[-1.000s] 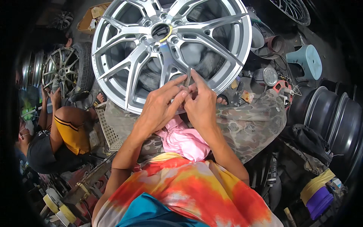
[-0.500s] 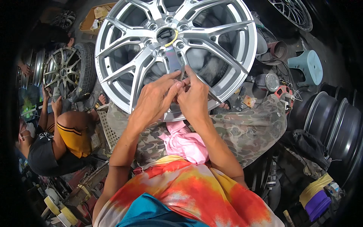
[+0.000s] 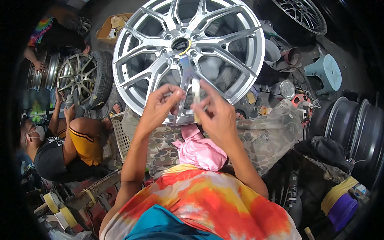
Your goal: The person cleans and applies tape to a silver car wheel rim, using a pink cloth to wipe different parts of the spokes and rim before carefully applying small pieces of tape to the inner edges of the spokes.
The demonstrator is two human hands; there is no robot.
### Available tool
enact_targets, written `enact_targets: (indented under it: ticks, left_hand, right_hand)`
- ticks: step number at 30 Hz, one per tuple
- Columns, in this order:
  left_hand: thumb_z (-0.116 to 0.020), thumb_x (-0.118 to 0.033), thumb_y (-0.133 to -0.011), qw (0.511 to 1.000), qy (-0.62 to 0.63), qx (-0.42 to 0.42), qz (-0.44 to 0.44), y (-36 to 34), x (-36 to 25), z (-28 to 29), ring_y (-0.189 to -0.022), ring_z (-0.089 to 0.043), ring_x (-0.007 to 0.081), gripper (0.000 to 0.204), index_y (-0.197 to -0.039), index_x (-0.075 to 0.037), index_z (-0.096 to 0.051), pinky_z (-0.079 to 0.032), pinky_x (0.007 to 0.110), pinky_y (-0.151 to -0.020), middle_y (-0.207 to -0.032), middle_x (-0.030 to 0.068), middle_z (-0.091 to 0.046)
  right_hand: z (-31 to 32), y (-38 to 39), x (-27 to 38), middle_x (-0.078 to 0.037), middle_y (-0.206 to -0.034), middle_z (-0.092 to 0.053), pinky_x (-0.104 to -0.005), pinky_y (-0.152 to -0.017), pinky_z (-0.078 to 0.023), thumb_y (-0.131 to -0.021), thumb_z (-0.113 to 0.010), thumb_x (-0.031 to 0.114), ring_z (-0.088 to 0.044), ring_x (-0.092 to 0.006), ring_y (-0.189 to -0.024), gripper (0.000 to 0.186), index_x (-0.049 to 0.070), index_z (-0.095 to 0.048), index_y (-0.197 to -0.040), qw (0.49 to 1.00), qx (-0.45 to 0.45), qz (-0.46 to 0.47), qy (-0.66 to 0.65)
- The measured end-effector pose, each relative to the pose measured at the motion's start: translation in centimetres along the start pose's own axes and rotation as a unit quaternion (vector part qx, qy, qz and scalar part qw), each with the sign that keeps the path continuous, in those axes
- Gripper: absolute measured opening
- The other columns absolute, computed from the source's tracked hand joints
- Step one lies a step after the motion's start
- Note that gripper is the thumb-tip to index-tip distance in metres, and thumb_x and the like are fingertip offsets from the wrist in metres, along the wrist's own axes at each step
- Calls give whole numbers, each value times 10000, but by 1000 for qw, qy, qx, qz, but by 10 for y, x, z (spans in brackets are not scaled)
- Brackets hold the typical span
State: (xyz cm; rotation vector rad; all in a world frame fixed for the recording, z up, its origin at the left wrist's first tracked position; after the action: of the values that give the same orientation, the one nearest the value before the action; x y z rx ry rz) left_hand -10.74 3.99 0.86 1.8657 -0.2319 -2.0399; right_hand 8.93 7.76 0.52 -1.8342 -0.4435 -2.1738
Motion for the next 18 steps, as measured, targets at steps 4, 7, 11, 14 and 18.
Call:
enact_targets:
  ticks: [4, 7, 11, 14, 18]
  left_hand:
    - [-787, -281, -956, 993, 90, 71, 28, 26, -4, -9, -616, -544, 23, 253, -954, -36, -723, -413, 197, -537, -739, -33, -654]
    - [-808, -208, -934, 993, 69, 97, 22, 41, -7, -9, -644, -564, 26, 199, -921, -25, -730, -421, 193, -549, -767, -10, -678]
    - [-761, -183, -968, 995, 89, -37, -31, 37, -8, 10, -645, -573, 43, 195, -878, -15, -722, -425, 195, -552, -766, 12, -676]
    - [-690, -225, -1021, 989, -13, -116, -91, 30, -11, 16, -684, -602, 62, 256, -888, -7, -716, -475, 222, -602, -801, 32, -689]
    - [-644, -140, -1017, 944, -272, -29, -184, 20, -15, -7, -912, -683, 187, 191, -960, 32, -705, -520, 323, -815, -978, 104, -725]
  right_hand:
    - [12, 44, 23, -81, -787, -682, -294, -607, -519, -906, -787, 125, -638, -134, -638, 542, 35, -593, -1404, 993, 115, -12, -33]
    - [15, 60, 13, -92, -803, -682, -303, -608, -519, -906, -795, 154, -639, -148, -652, 424, 14, -666, -1284, 991, 131, 15, 10]
    - [22, 60, 11, -87, -775, -655, -305, -614, -519, -908, -789, 161, -637, -155, -677, 340, 18, -700, -1203, 978, 205, 32, 34]
    - [27, 58, 6, -61, -760, -642, -295, -619, -532, -899, -791, 128, -629, -127, -680, 339, 26, -700, -1210, 983, 181, 4, 29]
    - [40, 51, -14, -13, -797, -638, -248, -618, -537, -900, -768, 12, -600, -53, -728, 327, -14, -682, -1215, 996, 63, -11, -56]
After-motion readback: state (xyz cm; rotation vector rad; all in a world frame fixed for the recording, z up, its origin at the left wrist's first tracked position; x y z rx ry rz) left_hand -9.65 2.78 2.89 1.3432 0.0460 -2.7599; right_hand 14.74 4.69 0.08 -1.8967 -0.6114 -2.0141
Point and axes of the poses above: each hand's wrist, its own y-axis away from the middle knuckle, its own z-axis out of the back of the hand, x = y × z, the point moved 2 cm from there along -y, towards the middle knuckle
